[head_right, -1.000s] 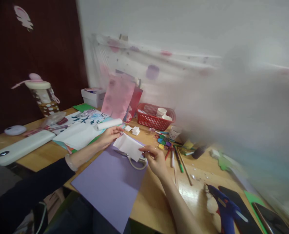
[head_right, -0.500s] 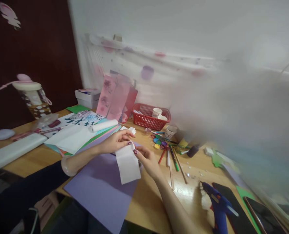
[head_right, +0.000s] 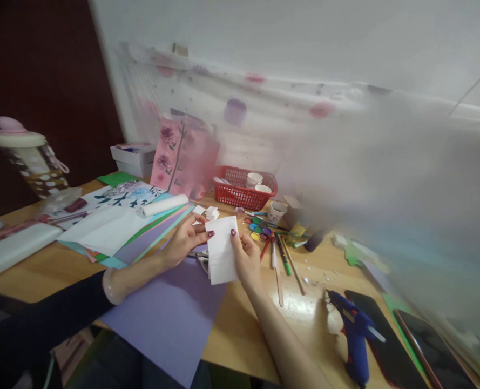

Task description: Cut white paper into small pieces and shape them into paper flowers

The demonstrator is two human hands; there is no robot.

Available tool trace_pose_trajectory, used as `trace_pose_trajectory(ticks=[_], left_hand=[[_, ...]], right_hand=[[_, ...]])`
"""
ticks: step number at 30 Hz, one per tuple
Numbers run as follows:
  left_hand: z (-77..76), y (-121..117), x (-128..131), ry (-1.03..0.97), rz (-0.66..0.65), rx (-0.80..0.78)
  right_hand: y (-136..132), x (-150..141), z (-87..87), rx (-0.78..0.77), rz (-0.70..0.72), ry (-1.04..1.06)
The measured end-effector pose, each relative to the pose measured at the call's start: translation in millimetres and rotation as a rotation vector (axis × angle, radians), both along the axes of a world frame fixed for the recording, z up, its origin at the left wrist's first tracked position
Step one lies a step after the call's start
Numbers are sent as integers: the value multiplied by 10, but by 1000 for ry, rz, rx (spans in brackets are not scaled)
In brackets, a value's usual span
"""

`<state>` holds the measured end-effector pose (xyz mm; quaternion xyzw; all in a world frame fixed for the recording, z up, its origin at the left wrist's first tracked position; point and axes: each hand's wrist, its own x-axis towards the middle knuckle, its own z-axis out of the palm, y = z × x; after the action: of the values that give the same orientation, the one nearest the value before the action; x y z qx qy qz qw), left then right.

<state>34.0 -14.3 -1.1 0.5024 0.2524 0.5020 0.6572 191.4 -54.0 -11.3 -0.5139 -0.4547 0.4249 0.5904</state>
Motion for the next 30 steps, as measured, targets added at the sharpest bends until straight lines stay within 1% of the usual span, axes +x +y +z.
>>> trace_pose_trajectory(ticks=[3,7,10,12,15,18,20,25,30], left_hand=[[-32,-10,31,-10,69,-23],[-15,-3,23,-25,148,-78],[11,2,-5,-12,201,-30],[23,3,-24,-3,213,-6],[34,-4,-38,32,191,15],[49,-30,-38,121,186,70],[66,-55,-39,146,181,87],[108,-100,-61,104,103,31],[91,-92,-67,70,37,14]], right_hand=[[-1,5,-19,78,-13,-80],[-31,-7,-12,165,11,-174],[-55,-26,-1,174,55,-196],[-65,-35,4,176,79,-194],[-82,-47,24,213,75,-164],[-107,-66,57,260,27,-128],[-122,-78,75,281,-9,-139],[-130,-70,63,347,-50,-194],[-114,-44,12,434,-52,-228]])
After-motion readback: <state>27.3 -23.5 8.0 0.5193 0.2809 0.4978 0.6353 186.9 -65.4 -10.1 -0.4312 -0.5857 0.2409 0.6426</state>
